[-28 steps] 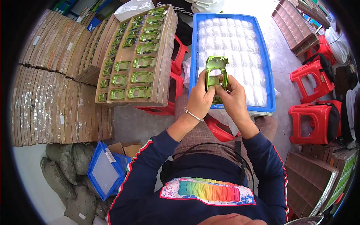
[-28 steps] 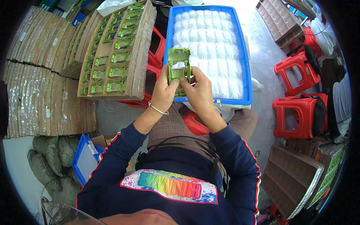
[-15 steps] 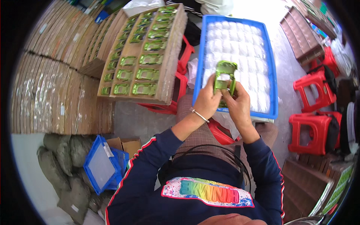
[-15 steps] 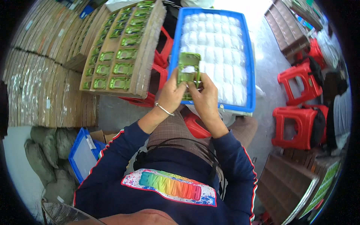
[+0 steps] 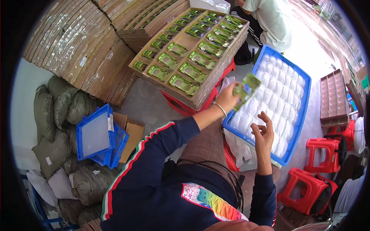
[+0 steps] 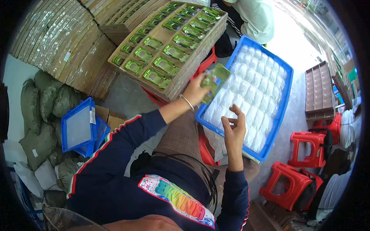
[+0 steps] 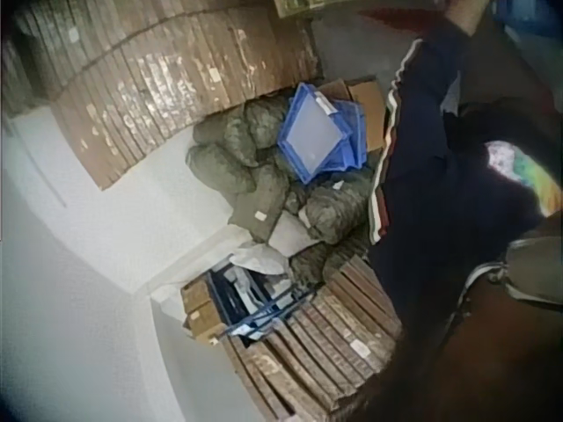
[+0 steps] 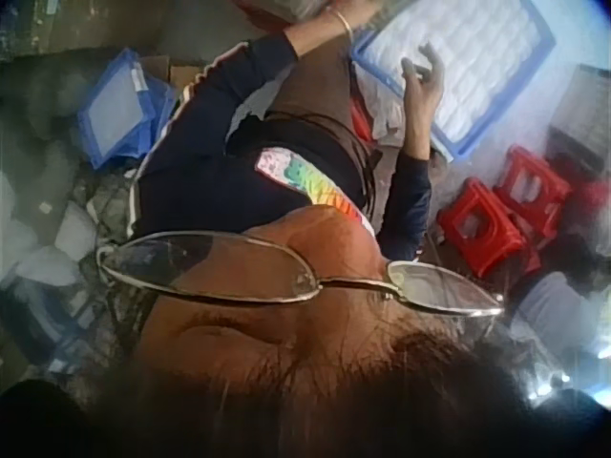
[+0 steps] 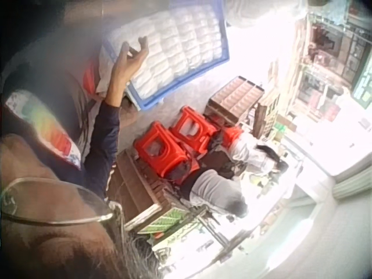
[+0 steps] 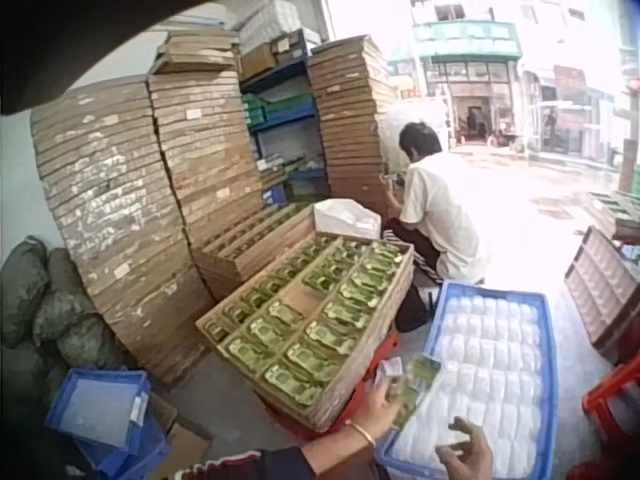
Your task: Assembling plastic toy car bodies by inserting internal components and snapping parts together.
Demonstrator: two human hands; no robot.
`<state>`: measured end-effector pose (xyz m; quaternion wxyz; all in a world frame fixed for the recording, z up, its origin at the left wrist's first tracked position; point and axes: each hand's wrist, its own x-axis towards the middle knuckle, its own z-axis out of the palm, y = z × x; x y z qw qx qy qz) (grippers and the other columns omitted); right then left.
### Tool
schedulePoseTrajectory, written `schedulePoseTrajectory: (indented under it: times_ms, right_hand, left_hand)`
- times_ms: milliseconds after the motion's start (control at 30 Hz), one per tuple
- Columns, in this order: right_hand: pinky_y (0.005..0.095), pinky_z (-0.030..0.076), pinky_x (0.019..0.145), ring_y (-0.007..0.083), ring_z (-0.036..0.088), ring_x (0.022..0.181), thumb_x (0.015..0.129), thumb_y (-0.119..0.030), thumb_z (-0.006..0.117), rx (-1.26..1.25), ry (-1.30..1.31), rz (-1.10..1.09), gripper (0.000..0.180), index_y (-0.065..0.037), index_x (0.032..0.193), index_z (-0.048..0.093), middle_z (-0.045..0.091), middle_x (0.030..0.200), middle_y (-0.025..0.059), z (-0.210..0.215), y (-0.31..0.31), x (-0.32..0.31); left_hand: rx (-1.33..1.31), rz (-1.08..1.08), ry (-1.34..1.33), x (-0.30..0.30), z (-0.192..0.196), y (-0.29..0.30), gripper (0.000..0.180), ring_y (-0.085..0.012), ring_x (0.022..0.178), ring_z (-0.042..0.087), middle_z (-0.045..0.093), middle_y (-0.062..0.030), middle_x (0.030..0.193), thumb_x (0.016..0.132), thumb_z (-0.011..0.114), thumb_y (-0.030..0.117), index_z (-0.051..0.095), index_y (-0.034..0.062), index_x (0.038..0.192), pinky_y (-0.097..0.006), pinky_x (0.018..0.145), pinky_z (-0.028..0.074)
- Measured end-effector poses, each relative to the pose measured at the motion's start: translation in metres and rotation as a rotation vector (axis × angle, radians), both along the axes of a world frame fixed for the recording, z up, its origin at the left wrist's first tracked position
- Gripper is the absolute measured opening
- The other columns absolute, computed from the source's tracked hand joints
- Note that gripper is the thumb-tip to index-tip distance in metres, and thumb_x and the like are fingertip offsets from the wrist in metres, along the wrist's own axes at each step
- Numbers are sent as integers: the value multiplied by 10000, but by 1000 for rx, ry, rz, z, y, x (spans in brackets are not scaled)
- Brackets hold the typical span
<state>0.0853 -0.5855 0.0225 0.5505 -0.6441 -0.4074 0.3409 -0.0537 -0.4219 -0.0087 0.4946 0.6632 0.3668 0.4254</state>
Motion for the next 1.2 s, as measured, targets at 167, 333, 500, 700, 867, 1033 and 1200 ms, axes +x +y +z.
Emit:
schedulePoseTrajectory:
  times_ms: [167,333,500,700,867,1033,1200]
  right_hand:
    - [246,530,647,134,626,813,850,-78,653,-59,-139,-10,492,-26,1319,511,591,1210,108,-32,-9,23]
    - [278,491,684,169,628,799,834,-17,619,-180,-242,-96,396,-10,1226,569,610,1139,118,-51,-27,43]
    - [267,471,668,158,612,785,864,-27,590,-181,-433,-144,287,-12,1149,616,640,1054,94,-53,-29,44]
    - [285,458,624,182,589,736,854,21,573,-167,-556,-234,220,-15,1057,649,637,958,103,-55,-21,37]
    - [272,442,609,164,577,743,861,6,562,-159,-609,-231,192,-20,1029,652,641,966,89,-52,-10,27]
    - [276,443,589,173,569,710,849,47,571,-205,-634,-223,221,-29,1037,657,636,952,92,-52,-11,29]
    - [259,428,580,158,556,707,841,58,568,-219,-620,-222,236,-31,1037,666,634,953,82,-56,-11,30]
  left_hand:
    - [-90,267,102,-76,21,105,522,-183,630,653,665,-132,890,741,633,82,552,4,1251,-316,582,524]
    - [6,534,360,-148,25,212,563,-258,812,689,666,-203,1045,720,620,98,552,-6,1268,-380,731,538]
    - [113,732,655,-207,25,289,436,-315,1040,631,666,-141,1139,765,602,150,634,125,1199,-430,859,495]
    - [-20,562,899,-196,29,340,306,-318,1023,634,671,-106,1127,831,559,141,703,240,1082,-414,843,504]
    - [33,434,923,-202,17,384,315,-331,1012,626,648,-148,1146,833,552,80,719,251,1038,-439,848,508]
    - [279,536,1151,-163,7,371,279,-302,1073,570,605,-94,1137,822,605,93,708,243,1033,-430,908,469]
    - [592,563,1271,-162,-3,361,276,-293,1102,515,562,-65,1053,800,681,124,674,219,1059,-441,957,424]
